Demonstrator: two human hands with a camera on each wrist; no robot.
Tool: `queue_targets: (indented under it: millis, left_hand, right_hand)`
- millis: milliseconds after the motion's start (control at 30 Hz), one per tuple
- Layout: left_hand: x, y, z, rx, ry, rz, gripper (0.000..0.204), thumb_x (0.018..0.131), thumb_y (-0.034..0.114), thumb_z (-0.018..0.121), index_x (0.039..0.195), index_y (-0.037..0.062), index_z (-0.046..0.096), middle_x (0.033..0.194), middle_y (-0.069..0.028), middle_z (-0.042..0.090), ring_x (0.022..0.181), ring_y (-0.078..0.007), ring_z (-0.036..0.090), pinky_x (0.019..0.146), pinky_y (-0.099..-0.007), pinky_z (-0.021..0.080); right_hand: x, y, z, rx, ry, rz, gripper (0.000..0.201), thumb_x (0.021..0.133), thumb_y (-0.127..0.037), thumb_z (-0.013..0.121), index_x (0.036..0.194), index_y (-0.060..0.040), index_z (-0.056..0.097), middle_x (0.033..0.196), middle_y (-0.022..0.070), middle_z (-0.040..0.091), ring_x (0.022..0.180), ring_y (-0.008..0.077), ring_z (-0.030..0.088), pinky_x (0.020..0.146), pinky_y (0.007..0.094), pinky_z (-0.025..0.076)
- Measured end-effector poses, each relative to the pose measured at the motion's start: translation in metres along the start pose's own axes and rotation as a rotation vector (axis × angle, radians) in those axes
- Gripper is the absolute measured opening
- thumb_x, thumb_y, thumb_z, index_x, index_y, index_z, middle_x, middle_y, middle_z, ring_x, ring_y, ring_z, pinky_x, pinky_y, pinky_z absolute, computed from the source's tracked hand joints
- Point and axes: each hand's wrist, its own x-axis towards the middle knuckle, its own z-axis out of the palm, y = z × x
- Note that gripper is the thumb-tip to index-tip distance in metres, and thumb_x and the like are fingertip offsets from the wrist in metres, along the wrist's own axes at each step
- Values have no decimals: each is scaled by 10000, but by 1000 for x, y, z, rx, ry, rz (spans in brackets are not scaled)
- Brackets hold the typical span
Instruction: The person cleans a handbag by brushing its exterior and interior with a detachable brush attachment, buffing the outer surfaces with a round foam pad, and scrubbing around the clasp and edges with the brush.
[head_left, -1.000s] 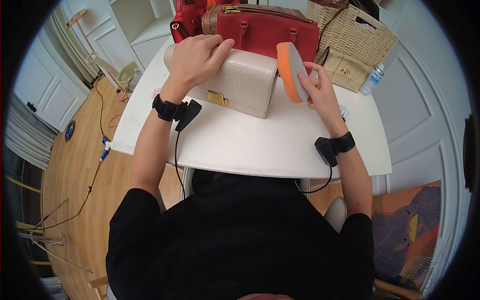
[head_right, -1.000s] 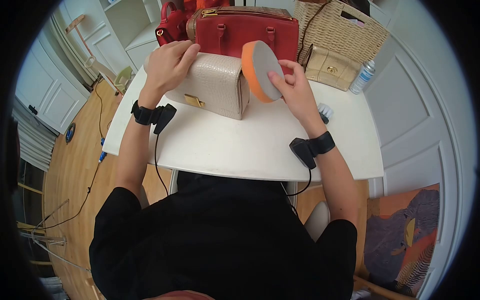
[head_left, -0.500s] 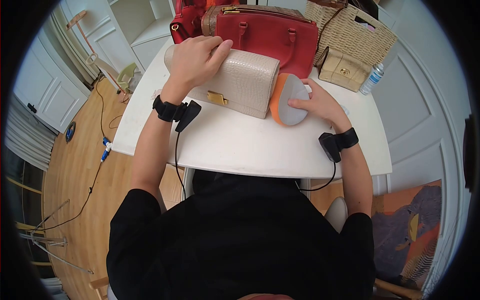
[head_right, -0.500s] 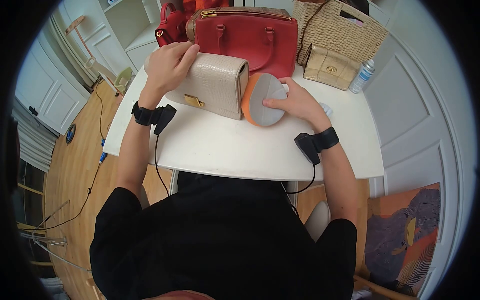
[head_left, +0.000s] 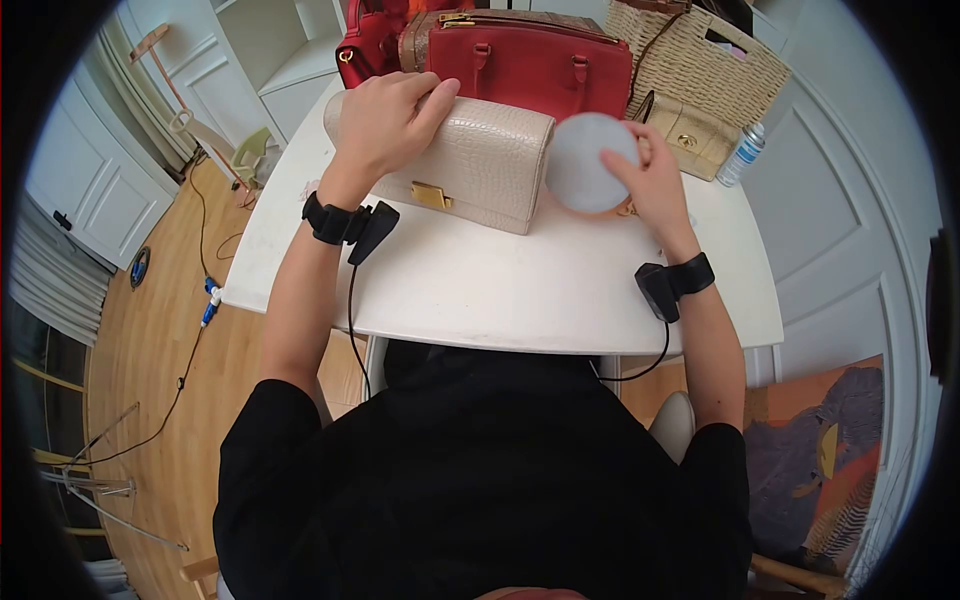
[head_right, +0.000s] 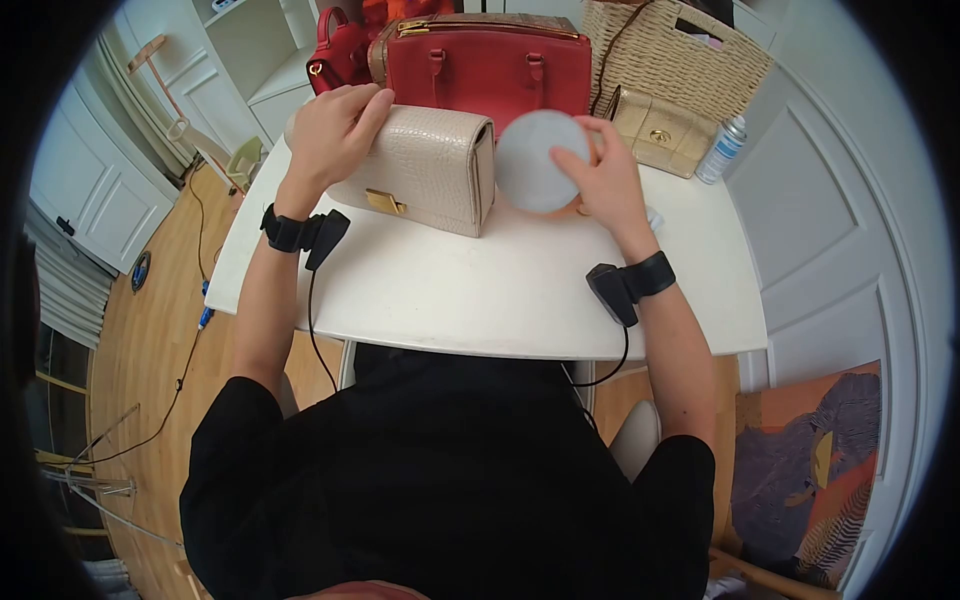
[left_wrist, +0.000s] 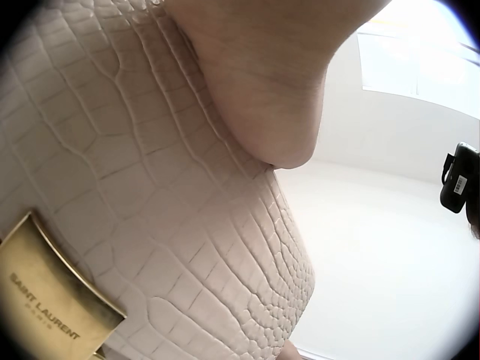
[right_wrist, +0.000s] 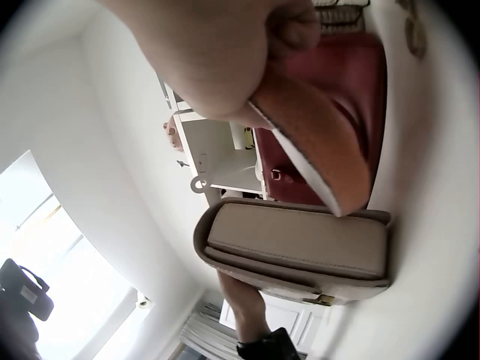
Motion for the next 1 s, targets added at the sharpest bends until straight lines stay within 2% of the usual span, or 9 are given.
queue_targets:
  millis: [167, 400, 433, 567, 600, 667, 800, 867, 1000]
  left_hand:
    - [0, -1, -5, -15, -59, 49, 397, 985, 421, 567, 1002, 70, 752, 905, -122, 733, 866, -326, 699, 765, -416, 534]
    - [1, -4, -17, 6, -247, 148, 567, 899, 594, 643, 1203, 121, 722, 1116, -122, 743, 1018, -325, 706, 860, -423, 552]
    - [0, -4, -19, 7, -245, 146, 567, 899, 594, 643, 1203, 121, 722, 1116, -122, 743, 1018, -325, 706, 860, -423, 552]
    - [1, 5, -26, 66, -300, 133, 624, 905, 653, 629, 1205, 112, 712, 999, -136, 740, 929, -339, 707, 801, -430, 545]
    - [1, 10, -27, 128, -341, 81, 647, 911, 669, 619, 1201, 98, 710, 933, -147, 737, 883, -347, 706, 776, -436, 540]
    - [-1, 18, -25, 193, -321, 52, 663, 920, 678, 606, 1183, 79, 711, 850, -159, 718, 825, -357, 699, 747, -445, 535]
    - [-1, 27, -26, 300, -300, 17, 716, 933, 709, 576, 1137, 37, 713, 683, -180, 670, 710, -374, 683, 690, -468, 530]
    - [-1, 25, -26, 302, -297, 15, 712, 932, 711, 576, 1127, 41, 716, 679, -180, 669, 702, -372, 683, 683, -469, 530]
    - [0, 22, -25, 290, -277, 15, 709, 933, 711, 573, 1127, 45, 718, 693, -175, 682, 707, -364, 690, 680, -468, 533]
  right_hand:
    - [-6, -26, 0, 577, 184, -40, 515, 984, -255, 730, 1352, 61, 558, 1218, 155, 707, 1094, 174, 691, 959, 304, 540]
    - [-10, -26, 2, 691, 58, 27, 585, 997, -336, 710, 1399, 48, 529, 1284, 156, 678, 1182, 196, 663, 1030, 314, 510]
    - [-12, -31, 4, 716, 76, 70, 594, 992, -346, 712, 1395, 49, 526, 1247, 131, 685, 1110, 172, 674, 941, 292, 530]
    - [-10, -22, 0, 581, -8, 196, 608, 962, -360, 741, 1379, 27, 527, 1121, 51, 678, 825, 74, 622, 627, 229, 474]
    - [-11, -23, 0, 579, -10, 197, 608, 962, -360, 741, 1379, 27, 527, 1121, 51, 678, 825, 74, 622, 627, 229, 474]
    - [-16, -29, 8, 404, -95, 169, 615, 941, -364, 761, 1374, 5, 527, 1034, 16, 654, 701, 32, 504, 527, 215, 350]
    - [-20, -31, 17, 368, -95, 107, 549, 951, -350, 757, 1334, -2, 574, 1037, 25, 665, 746, 42, 526, 558, 222, 386]
    - [-19, -27, 19, 326, 93, -57, 478, 971, -344, 737, 1264, 15, 620, 1033, 31, 677, 786, 53, 553, 573, 235, 411]
    - [-23, -30, 17, 383, 170, -232, 442, 980, -343, 727, 1223, 17, 645, 1037, 29, 683, 788, 60, 564, 575, 244, 423]
